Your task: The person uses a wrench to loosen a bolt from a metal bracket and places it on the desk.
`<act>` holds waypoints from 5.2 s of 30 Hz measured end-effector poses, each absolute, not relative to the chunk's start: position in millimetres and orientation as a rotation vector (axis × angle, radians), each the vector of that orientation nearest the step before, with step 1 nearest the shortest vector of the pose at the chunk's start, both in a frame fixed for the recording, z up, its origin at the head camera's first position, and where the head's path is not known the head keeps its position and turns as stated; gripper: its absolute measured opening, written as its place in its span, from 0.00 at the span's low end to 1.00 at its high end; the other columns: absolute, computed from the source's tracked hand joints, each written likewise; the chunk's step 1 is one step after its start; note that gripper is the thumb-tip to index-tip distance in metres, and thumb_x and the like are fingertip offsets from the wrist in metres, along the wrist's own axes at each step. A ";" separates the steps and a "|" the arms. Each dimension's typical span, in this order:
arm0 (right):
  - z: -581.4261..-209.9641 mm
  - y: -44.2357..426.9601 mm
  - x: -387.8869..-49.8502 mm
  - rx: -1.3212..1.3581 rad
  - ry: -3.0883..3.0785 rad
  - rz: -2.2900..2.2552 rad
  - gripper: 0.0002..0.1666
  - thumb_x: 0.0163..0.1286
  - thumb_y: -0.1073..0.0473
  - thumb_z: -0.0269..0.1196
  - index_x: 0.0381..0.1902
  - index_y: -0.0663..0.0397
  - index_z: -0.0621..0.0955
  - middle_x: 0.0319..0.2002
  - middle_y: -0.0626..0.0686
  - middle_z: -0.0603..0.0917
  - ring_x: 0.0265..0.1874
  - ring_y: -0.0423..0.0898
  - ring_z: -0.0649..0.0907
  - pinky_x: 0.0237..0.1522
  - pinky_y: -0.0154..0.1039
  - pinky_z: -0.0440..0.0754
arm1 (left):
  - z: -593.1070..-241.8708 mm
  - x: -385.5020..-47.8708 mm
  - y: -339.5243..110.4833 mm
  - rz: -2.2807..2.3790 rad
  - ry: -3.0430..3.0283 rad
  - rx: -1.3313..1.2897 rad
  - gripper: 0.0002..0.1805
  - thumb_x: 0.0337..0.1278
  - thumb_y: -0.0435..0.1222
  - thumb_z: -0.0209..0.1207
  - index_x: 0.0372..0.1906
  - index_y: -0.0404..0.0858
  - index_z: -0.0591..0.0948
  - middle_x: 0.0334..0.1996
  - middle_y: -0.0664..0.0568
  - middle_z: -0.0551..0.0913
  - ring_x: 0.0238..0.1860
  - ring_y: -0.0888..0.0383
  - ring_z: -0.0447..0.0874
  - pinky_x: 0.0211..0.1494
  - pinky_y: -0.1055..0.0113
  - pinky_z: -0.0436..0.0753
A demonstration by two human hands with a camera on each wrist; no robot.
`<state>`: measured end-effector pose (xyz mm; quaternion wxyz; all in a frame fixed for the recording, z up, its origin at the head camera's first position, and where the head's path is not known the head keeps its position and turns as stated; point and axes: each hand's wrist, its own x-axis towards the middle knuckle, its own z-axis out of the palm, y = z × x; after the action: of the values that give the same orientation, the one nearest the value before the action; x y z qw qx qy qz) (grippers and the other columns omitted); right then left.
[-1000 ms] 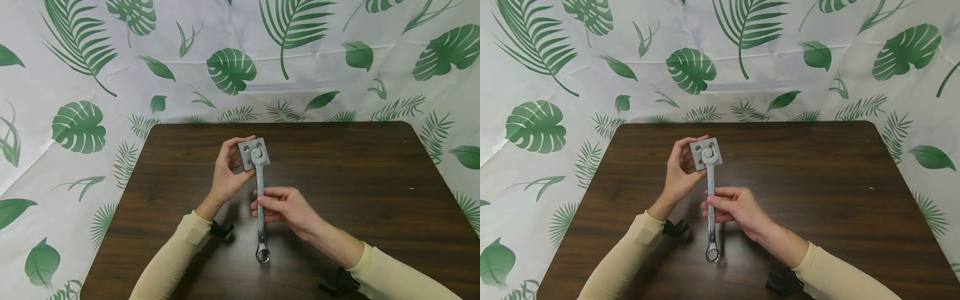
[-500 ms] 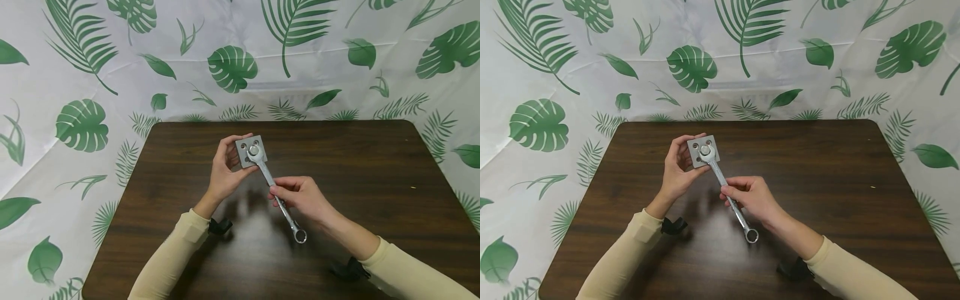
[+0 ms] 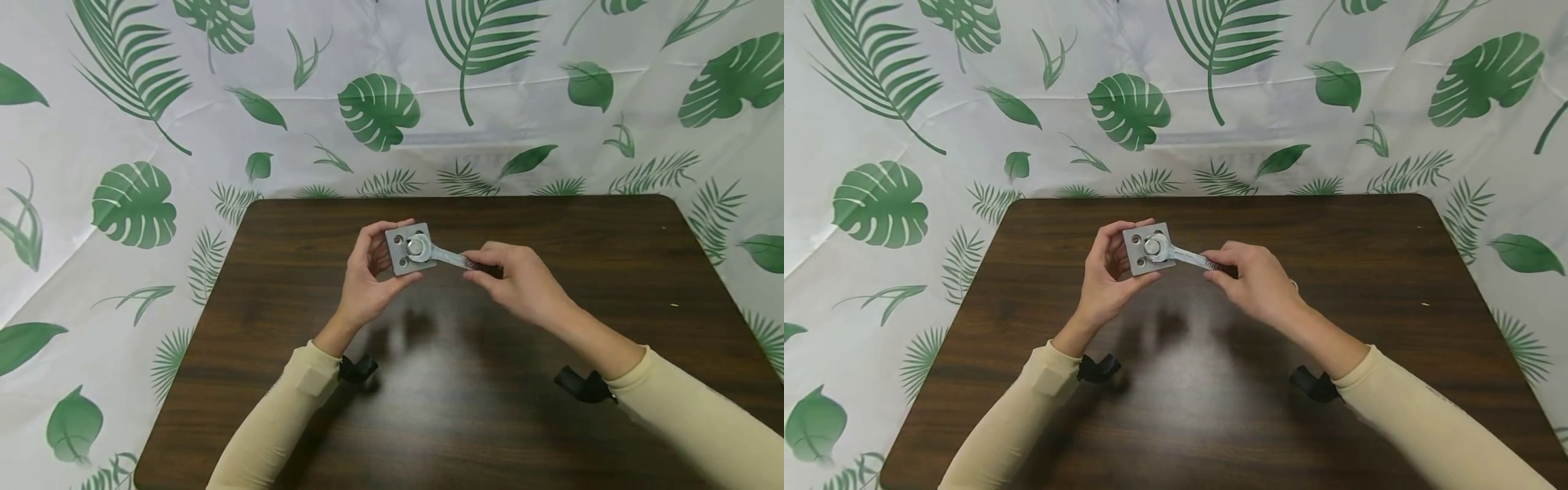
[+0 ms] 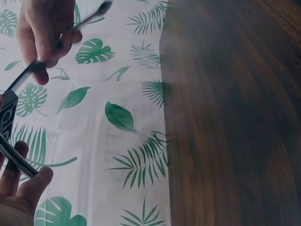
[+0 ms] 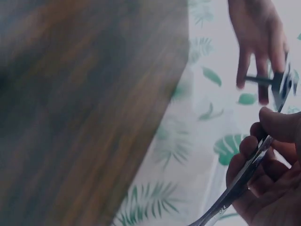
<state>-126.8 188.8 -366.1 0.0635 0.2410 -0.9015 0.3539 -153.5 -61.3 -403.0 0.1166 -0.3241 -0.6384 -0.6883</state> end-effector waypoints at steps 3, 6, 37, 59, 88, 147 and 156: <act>-361.8 193.4 -139.3 0.839 -2.648 0.884 0.18 0.63 0.63 0.69 0.52 0.55 0.85 0.33 0.43 0.81 0.23 0.39 0.72 0.24 0.36 0.70 | -392.8 -147.7 -61.9 -2.017 -1.881 -0.951 0.41 0.39 0.13 0.68 0.62 0.26 0.64 0.63 0.37 0.74 0.55 0.44 0.80 0.48 0.61 0.82; -355.8 197.7 -153.7 0.969 -2.553 0.684 0.18 0.63 0.64 0.70 0.52 0.54 0.85 0.33 0.45 0.81 0.25 0.40 0.74 0.26 0.38 0.73 | -386.2 -143.9 -62.9 -2.020 -1.895 -0.962 0.40 0.39 0.13 0.68 0.61 0.25 0.64 0.63 0.35 0.74 0.54 0.44 0.80 0.48 0.61 0.82; -267.0 133.2 -208.8 1.689 -1.587 -0.547 0.15 0.63 0.67 0.68 0.48 0.62 0.84 0.54 0.59 0.82 0.63 0.53 0.74 0.65 0.51 0.69 | -386.2 -139.9 -50.4 -2.049 -2.104 -1.099 0.44 0.37 0.16 0.72 0.65 0.25 0.64 0.55 0.32 0.78 0.54 0.46 0.81 0.54 0.49 0.80; -232.0 133.9 -175.1 1.617 -1.435 -0.571 0.10 0.66 0.71 0.61 0.45 0.67 0.83 0.50 0.59 0.83 0.59 0.52 0.75 0.63 0.50 0.71 | -410.8 -158.7 -58.0 -2.085 -1.975 -1.093 0.44 0.38 0.17 0.72 0.64 0.35 0.66 0.54 0.42 0.81 0.49 0.49 0.83 0.48 0.54 0.83; -338.6 242.5 -132.6 0.553 -2.793 0.720 0.10 0.65 0.57 0.69 0.44 0.45 0.89 0.32 0.48 0.89 0.14 0.40 0.73 0.17 0.39 0.69 | -399.1 -144.7 -76.2 -2.096 -2.025 -0.941 0.39 0.40 0.15 0.69 0.62 0.25 0.65 0.62 0.33 0.74 0.52 0.48 0.82 0.48 0.61 0.82; -483.2 265.8 -88.3 -0.151 -3.194 1.205 0.18 0.63 0.51 0.70 0.41 0.61 0.85 0.24 0.47 0.85 0.21 0.43 0.84 0.22 0.39 0.77 | -399.4 -150.0 -76.8 -2.087 -2.001 -0.867 0.38 0.43 0.16 0.69 0.62 0.27 0.66 0.63 0.38 0.76 0.53 0.49 0.81 0.47 0.62 0.82; -436.4 247.8 -107.4 0.137 -3.086 0.910 0.25 0.68 0.39 0.63 0.41 0.54 0.88 0.30 0.48 0.87 0.25 0.42 0.80 0.25 0.40 0.74 | -394.4 -152.3 -70.2 -2.059 -1.973 -0.904 0.38 0.42 0.16 0.69 0.62 0.27 0.66 0.62 0.35 0.75 0.55 0.45 0.80 0.52 0.60 0.80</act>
<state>-107.4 247.8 -436.4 -0.0394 0.0426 -0.9575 0.2825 -152.3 -70.2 -394.4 0.0749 -0.3012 -0.6578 -0.6862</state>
